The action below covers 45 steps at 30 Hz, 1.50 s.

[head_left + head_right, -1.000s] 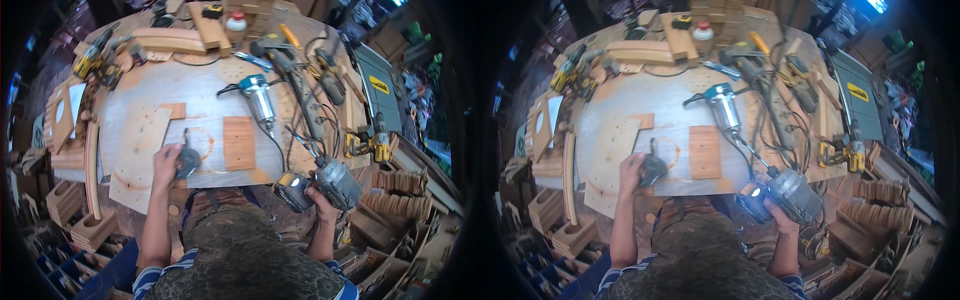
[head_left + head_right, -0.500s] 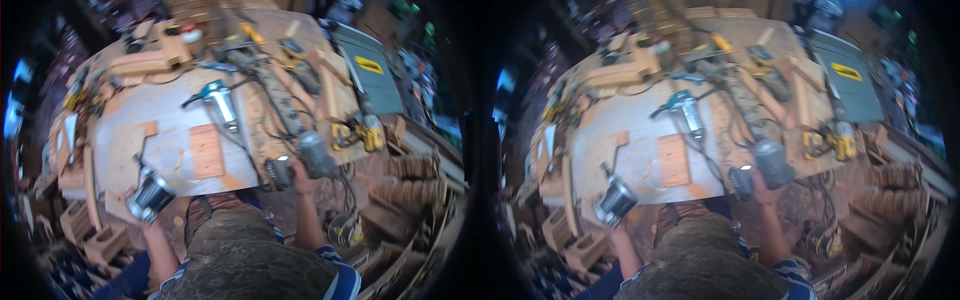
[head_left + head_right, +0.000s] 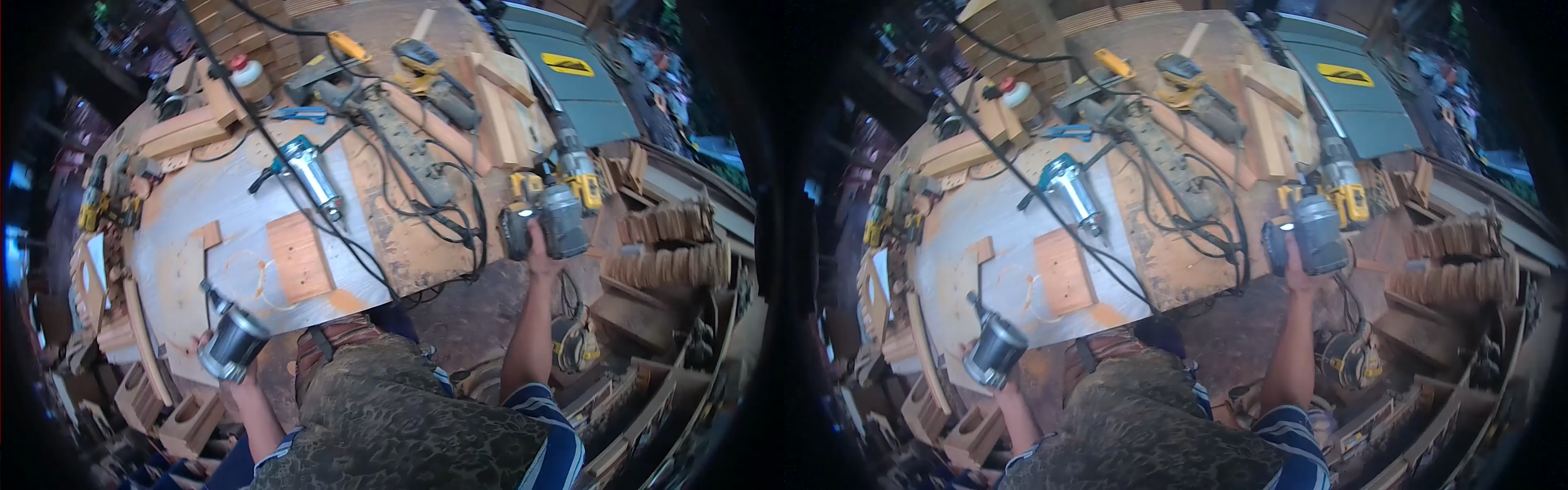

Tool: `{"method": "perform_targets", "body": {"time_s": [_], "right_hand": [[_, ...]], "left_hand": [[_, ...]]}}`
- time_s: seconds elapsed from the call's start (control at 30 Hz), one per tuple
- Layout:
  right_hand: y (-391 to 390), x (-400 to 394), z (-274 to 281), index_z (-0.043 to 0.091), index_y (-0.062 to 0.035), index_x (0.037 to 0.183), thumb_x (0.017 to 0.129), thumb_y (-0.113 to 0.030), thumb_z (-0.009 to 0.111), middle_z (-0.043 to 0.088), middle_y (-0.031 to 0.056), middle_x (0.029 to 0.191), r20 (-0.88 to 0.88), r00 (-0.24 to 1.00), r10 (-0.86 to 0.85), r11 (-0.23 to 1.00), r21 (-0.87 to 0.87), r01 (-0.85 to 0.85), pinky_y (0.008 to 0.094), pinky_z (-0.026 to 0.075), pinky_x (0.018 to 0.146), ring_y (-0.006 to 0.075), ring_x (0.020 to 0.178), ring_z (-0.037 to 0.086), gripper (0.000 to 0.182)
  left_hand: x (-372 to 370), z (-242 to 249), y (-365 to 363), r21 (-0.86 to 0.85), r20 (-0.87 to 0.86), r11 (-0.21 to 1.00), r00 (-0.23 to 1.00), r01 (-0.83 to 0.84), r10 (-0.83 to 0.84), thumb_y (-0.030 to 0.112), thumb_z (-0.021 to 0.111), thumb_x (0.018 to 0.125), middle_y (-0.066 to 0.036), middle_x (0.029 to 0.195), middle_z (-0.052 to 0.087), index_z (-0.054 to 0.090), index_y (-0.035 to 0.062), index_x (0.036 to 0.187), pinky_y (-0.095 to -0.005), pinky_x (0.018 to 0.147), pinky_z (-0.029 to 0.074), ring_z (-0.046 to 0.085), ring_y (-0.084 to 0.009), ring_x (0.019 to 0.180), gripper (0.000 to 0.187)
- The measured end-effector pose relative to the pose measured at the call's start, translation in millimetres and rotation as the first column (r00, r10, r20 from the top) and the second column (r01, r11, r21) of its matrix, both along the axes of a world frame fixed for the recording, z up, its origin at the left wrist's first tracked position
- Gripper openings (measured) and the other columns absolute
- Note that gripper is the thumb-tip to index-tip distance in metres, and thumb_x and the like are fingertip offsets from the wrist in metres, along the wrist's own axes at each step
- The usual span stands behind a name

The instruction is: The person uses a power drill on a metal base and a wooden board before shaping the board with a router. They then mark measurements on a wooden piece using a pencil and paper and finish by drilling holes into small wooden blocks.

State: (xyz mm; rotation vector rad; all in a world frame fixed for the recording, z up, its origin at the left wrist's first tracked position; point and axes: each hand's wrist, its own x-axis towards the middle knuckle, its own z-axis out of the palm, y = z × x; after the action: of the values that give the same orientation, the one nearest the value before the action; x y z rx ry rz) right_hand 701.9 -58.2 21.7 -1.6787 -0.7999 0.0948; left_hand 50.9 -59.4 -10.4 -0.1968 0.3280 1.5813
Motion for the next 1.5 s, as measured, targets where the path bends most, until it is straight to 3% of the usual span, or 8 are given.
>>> {"method": "perform_targets", "body": {"time_s": [0.1, 0.27, 0.4, 0.6, 0.7, 1.1, 1.27, 1.5], "right_hand": [[34.8, 3.0, 4.6, 0.060, 0.0070, 0.127, 0.080, -0.006, 0.084, 0.068, 0.0147, 0.121, 0.019, 0.999, 0.029, 0.997, 0.072, -0.031, 0.0380, 0.052, 0.098, 0.0240, 0.109, 0.067, 0.055], [68.6, -1.0, 21.7, 0.066, 0.0062, 0.112, 0.078, 0.003, 0.076, 0.072, 0.0089, 0.099, -0.020, 0.998, -0.061, 0.981, 0.185, 0.063, 0.0297, 0.057, 0.072, 0.0166, 0.081, 0.069, 0.035], [67.9, -7.5, 39.0, 0.064, 0.0080, 0.120, 0.078, -0.005, 0.084, 0.072, 0.0130, 0.112, -0.146, 0.989, -0.015, 1.000, -0.006, 0.014, 0.0360, 0.054, 0.093, 0.0216, 0.101, 0.069, 0.049], [101.0, 0.2, 7.6, 0.062, 0.0072, 0.120, 0.077, -0.008, 0.083, 0.071, 0.0118, 0.106, -0.209, 0.975, 0.074, 0.996, 0.056, -0.063, 0.0360, 0.054, 0.092, 0.0218, 0.098, 0.069, 0.050], [124.1, 3.7, -12.3, 0.068, 0.0041, 0.101, 0.075, 0.003, 0.079, 0.070, 0.0054, 0.088, -0.150, 0.989, -0.009, 0.983, 0.180, 0.036, 0.0301, 0.055, 0.066, 0.0148, 0.074, 0.067, 0.029], [147.1, -7.3, -29.7, 0.057, 0.0100, 0.130, 0.085, -0.028, 0.084, 0.064, 0.0220, 0.130, -0.059, 0.991, -0.119, 0.949, 0.287, 0.132, 0.0432, 0.048, 0.103, 0.0330, 0.121, 0.063, 0.065], [108.7, -26.4, -17.4, 0.057, 0.0102, 0.131, 0.089, -0.024, 0.079, 0.065, 0.0239, 0.131, -0.060, 0.998, -0.007, 0.999, -0.044, 0.004, 0.0430, 0.046, 0.106, 0.0335, 0.121, 0.063, 0.059], [14.0, -148.7, 8.9, 0.050, 0.0100, 0.134, 0.090, 0.003, 0.064, 0.060, 0.0237, 0.131, 0.191, 0.952, 0.240, 0.900, 0.323, -0.291, 0.0439, 0.047, 0.108, 0.0351, 0.117, 0.061, 0.047]], "left_hand": [[77.4, 74.2, 22.4, -0.146, -0.510, 0.988, 0.859, -0.046, -0.036, 0.048, 0.051, 0.107, -0.008, 0.083, 0.071, 0.066, 0.0102, 0.091, -0.0385, 0.081, 0.057, 0.067, -0.0230, 0.078, 0.044], [80.2, 65.0, 18.9, 0.093, -0.711, 0.978, 0.700, 0.186, -0.066, 0.042, 0.057, 0.106, -0.007, 0.076, 0.065, 0.066, 0.0060, 0.091, -0.0246, 0.062, 0.050, 0.053, -0.0081, 0.059, 0.040], [87.2, 59.4, 11.7, -0.065, -0.793, 0.998, 0.607, -0.002, -0.050, 0.039, 0.058, 0.106, -0.005, 0.069, 0.062, 0.065, 0.0048, 0.091, -0.0199, 0.052, 0.043, 0.047, -0.0057, 0.052, 0.038], [97.5, 49.1, 16.2, -0.136, -0.990, 0.989, 0.051, -0.065, -0.133, 0.035, 0.061, 0.105, -0.001, 0.073, 0.063, 0.069, 0.0013, 0.089, -0.0190, 0.054, 0.038, 0.048, -0.0027, 0.058, 0.038], [98.1, 43.6, 24.5, -0.094, -0.988, 0.993, -0.112, -0.077, -0.102, 0.029, 0.063, 0.106, 0.003, 0.074, 0.060, 0.071, -0.0002, 0.092, -0.0206, 0.059, 0.037, 0.047, -0.0031, 0.066, 0.033], [128.8, 18.3, 80.0, 0.181, -0.604, 0.972, -0.763, 0.151, 0.231, 0.010, 0.077, 0.090, -0.012, 0.085, 0.065, 0.073, 0.0017, 0.109, -0.0374, 0.079, 0.048, 0.057, -0.0275, 0.084, 0.021], [129.9, 9.7, 71.1, 0.195, -0.465, 0.941, -0.819, 0.275, 0.335, 0.012, 0.081, 0.085, -0.011, 0.084, 0.067, 0.073, 0.0032, 0.104, -0.0418, 0.078, 0.047, 0.055, -0.0308, 0.084, 0.022], [118.1, 4.9, 33.9, 0.217, -0.402, 0.938, -0.850, 0.271, 0.339, 0.010, 0.085, 0.078, -0.006, 0.086, 0.068, 0.072, 0.0068, 0.104, -0.0414, 0.078, 0.047, 0.059, -0.0288, 0.086, 0.029]]}}
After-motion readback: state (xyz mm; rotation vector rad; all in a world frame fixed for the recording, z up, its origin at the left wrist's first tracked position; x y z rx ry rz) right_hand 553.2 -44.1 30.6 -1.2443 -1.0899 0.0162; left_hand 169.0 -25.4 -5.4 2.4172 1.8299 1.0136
